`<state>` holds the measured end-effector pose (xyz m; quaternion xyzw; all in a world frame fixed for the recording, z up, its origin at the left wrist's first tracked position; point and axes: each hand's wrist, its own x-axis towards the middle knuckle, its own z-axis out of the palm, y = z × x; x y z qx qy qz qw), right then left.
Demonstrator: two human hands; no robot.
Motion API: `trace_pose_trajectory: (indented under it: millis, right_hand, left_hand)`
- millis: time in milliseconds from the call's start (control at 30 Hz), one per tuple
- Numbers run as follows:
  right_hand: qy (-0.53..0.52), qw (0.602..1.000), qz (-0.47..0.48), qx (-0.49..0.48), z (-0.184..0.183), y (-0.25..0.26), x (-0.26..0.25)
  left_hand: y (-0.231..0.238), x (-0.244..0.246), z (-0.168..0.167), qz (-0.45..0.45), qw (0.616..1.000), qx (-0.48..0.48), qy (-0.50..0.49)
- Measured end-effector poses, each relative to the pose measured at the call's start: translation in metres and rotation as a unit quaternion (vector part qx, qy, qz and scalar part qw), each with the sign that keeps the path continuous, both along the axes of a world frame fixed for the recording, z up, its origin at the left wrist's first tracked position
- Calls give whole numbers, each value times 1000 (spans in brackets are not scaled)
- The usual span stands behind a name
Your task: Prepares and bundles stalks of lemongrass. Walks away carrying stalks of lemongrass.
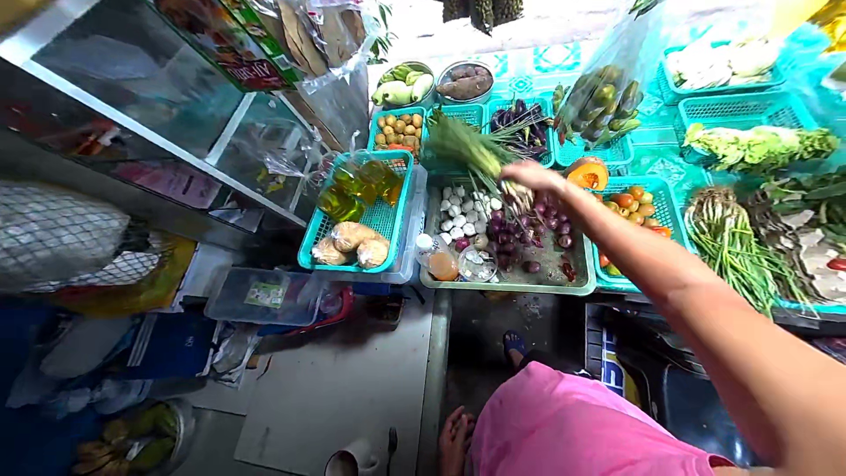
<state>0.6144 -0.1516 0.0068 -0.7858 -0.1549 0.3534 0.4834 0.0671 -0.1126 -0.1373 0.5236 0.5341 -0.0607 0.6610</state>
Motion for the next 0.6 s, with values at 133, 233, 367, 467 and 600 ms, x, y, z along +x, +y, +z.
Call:
trace_pose_trajectory:
  millis: [133, 233, 367, 467, 600]
  right_hand:
    - [-181, 968, -165, 53, 53, 47, 74]
    - [-319, 925, -206, 6, 83, 68, 103]
    - [-319, 939, -128, -29, 79, 60, 97]
    - [-208, 974, -71, -59, 36, 30, 71]
    - [-125, 990, -40, -55, -47, -25, -15]
  left_hand:
    - [6, 16, -6, -2, 1000, 6, -6]
    - [9, 32, 2, -17, 1000, 20, -15]
    - [8, 47, 6, -46, 998, 20, -29]
    - [9, 57, 1, -96, 994, 7, -50]
    - [18, 93, 7, -173, 975, 21, -139]
